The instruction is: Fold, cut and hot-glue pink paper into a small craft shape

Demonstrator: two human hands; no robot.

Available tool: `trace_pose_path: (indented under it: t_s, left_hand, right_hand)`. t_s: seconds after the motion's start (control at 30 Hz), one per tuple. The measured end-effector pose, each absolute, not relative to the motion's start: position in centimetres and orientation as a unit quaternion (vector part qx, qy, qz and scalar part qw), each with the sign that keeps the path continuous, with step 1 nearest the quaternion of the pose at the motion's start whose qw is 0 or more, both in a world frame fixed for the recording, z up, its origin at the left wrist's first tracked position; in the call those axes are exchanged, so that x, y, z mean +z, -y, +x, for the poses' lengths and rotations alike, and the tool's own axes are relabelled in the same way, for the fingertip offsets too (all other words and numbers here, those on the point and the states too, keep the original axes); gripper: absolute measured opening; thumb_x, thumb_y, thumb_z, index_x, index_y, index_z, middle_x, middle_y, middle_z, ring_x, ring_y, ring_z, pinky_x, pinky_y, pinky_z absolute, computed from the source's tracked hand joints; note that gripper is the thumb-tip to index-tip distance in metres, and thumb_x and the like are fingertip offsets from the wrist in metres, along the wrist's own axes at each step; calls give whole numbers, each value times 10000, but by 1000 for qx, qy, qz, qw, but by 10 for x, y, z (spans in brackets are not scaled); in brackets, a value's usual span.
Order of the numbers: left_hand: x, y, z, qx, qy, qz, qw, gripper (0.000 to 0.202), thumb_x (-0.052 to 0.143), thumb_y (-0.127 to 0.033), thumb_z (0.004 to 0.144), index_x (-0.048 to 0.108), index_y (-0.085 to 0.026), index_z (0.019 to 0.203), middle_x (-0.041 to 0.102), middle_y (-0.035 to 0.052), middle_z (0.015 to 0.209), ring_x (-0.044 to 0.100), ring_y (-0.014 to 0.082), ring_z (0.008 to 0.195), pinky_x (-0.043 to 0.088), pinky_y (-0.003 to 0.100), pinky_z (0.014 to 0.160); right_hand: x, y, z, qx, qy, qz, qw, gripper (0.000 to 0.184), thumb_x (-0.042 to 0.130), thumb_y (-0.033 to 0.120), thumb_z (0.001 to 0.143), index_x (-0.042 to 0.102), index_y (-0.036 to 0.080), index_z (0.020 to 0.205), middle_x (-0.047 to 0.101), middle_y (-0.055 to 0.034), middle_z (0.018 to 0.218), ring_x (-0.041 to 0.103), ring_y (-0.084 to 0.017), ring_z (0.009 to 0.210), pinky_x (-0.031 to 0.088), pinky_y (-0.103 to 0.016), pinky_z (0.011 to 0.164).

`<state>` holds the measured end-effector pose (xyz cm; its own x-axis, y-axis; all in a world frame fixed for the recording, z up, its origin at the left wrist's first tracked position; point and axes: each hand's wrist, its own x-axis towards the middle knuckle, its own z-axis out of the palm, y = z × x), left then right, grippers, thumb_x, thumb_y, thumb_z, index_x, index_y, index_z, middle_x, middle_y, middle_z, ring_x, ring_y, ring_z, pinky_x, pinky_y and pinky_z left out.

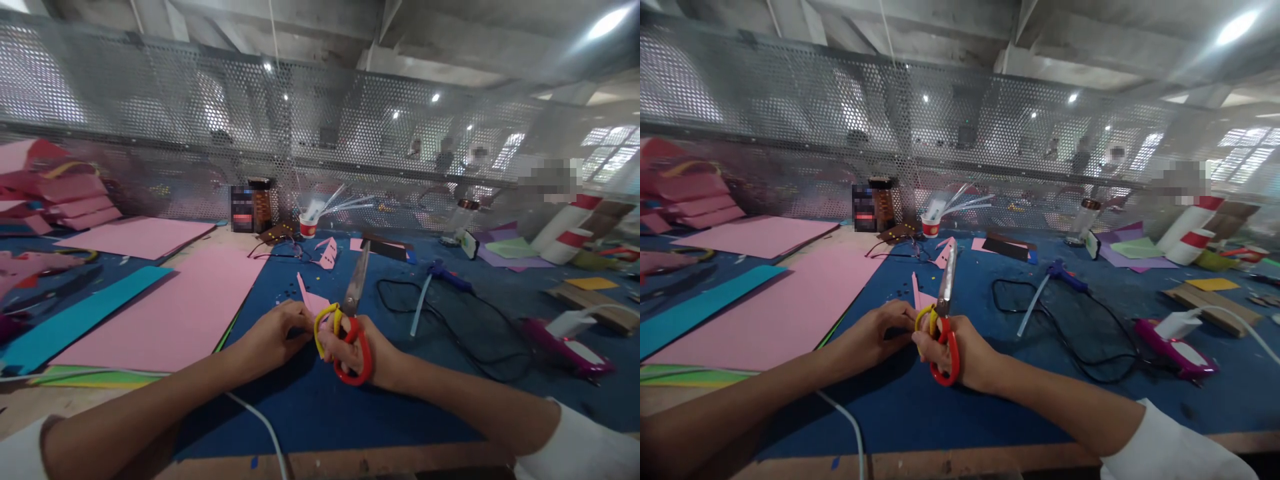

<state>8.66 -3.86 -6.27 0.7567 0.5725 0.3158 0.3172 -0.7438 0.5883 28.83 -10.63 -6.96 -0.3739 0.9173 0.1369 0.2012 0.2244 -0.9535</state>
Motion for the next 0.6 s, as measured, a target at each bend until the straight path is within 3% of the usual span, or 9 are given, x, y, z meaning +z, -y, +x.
trace_pose_path:
  t_s: [0.2,0.6]
  left_hand:
    - [-64,38,87,235,-254,901,260,184,599,-115,878,745,-227,891,705,29,1008,622,173,945,458,305,888]
    - [-63,38,86,226,-258,906,246,181,585,-135,875,748,-206,908,693,58,1040,617,193,966,469,327,899]
  right_hand:
    - [-72,101,293,449,699,-389,397,374,505,469,967,544,175,739,563,-5,699,508,-115,600,423,-240,565]
    - [-71,99,292,444,644,-441,439,334,563,445,887,427,213,689,490,22,665,483,-117,577,388,-240,508]
